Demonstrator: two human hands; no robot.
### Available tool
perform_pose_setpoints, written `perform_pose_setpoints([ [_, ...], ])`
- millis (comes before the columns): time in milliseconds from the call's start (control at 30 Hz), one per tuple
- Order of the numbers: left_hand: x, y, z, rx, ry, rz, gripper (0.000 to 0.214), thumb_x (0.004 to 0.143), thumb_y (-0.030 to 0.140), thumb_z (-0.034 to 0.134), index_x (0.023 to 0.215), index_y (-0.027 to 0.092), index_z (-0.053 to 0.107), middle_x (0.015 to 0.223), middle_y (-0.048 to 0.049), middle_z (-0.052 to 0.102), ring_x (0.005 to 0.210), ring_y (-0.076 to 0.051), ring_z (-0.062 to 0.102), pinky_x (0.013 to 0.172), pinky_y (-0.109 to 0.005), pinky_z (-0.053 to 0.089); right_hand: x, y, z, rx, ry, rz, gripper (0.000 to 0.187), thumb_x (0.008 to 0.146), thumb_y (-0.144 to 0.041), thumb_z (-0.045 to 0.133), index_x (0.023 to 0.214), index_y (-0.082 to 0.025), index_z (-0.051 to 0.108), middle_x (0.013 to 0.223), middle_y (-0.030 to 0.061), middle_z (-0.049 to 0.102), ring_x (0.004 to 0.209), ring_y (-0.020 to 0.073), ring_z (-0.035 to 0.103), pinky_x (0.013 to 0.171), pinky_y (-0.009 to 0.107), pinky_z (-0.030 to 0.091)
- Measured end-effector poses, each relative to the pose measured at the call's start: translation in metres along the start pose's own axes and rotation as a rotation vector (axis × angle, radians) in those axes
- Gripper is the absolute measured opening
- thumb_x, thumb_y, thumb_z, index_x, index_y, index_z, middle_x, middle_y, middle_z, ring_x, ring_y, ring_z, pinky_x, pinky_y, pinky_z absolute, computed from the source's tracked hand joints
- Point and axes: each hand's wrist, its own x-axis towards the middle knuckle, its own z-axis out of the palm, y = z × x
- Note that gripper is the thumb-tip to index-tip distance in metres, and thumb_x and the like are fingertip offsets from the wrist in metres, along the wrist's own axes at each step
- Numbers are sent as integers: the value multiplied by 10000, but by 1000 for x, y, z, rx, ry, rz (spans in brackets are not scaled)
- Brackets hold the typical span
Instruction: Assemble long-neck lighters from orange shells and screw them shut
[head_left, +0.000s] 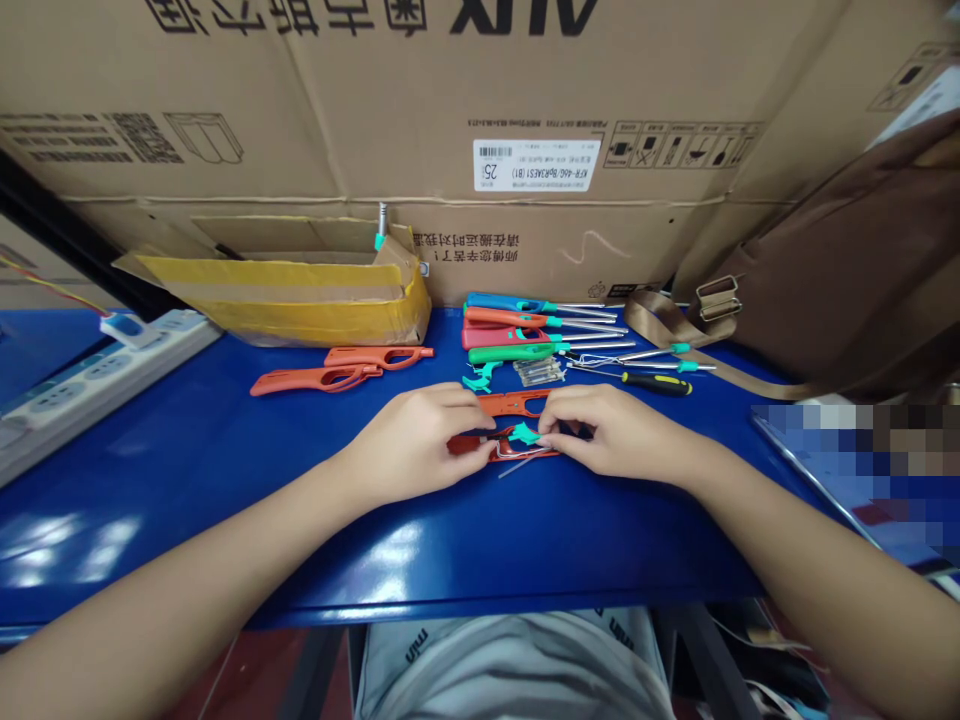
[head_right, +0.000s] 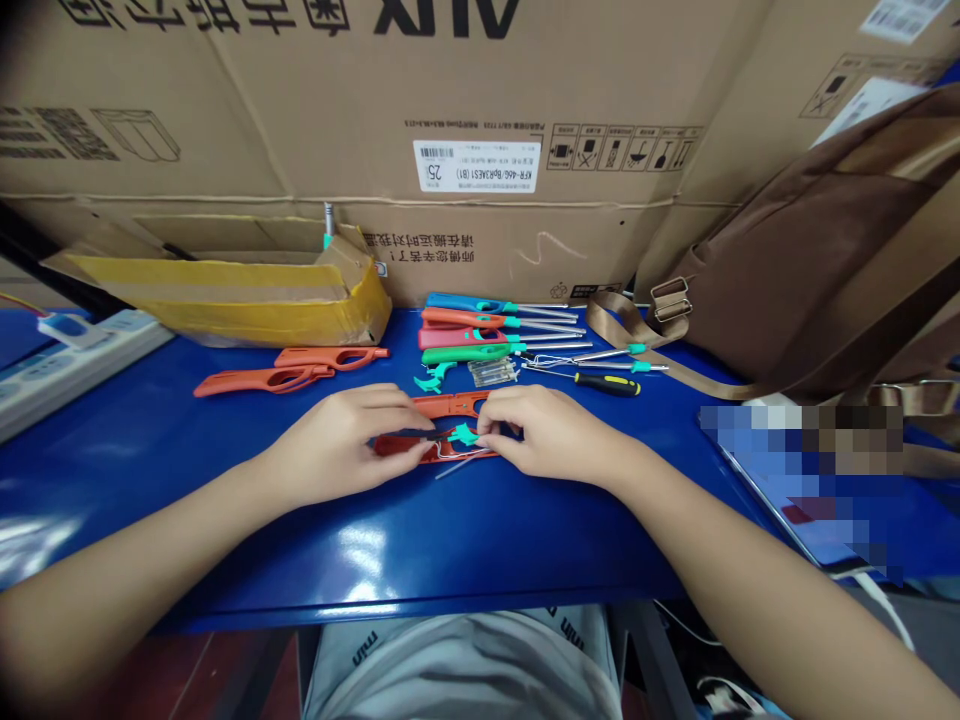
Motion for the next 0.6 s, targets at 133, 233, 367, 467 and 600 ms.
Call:
perform_pose_setpoints([
  [133,-1,-1,-1,43,-115,-17,131,912,221,670,964,177,783,921,-59,751,861,-213,703,787,-319,545,0,0,-1,-63,-67,-43,106,942,-180,617,917,-179,720,925,51,704,810,167,646,720,277,458],
  [233,0,-3,1,33,-156,-24,140,936,200,648,940,179,787,898,-53,749,841,-195,707,780,-297,537,0,0,1,-115,-72,-59,130,965,-209,599,915,-185,717,901,45,685,800,168,638,706,278,445],
  [367,0,-5,5,-22,-149,-26,142,946,190,652,946,179,794,884,-50,752,826,-182,707,770,-280,537,0,1,5,-135,-83,-79,148,984,-230,582,913,-189,705,886,38,668,787,165,626,701,277,435],
  [467,0,-6,8,-50,-112,-24,139,945,182,659,951,180,798,883,-49,755,821,-178,707,769,-276,539,-1,1,7,-117,-95,-98,172,1007,-224,542,922,-187,687,897,42,658,795,163,618,722,278,442],
  [600,-1,-5,11,-75,-44,-27,136,945,175,659,945,168,795,882,-54,757,811,-173,708,758,-271,544,-1,1,11,-67,-80,-92,194,1025,-224,504,909,-177,653,892,43,633,784,156,595,723,275,446],
])
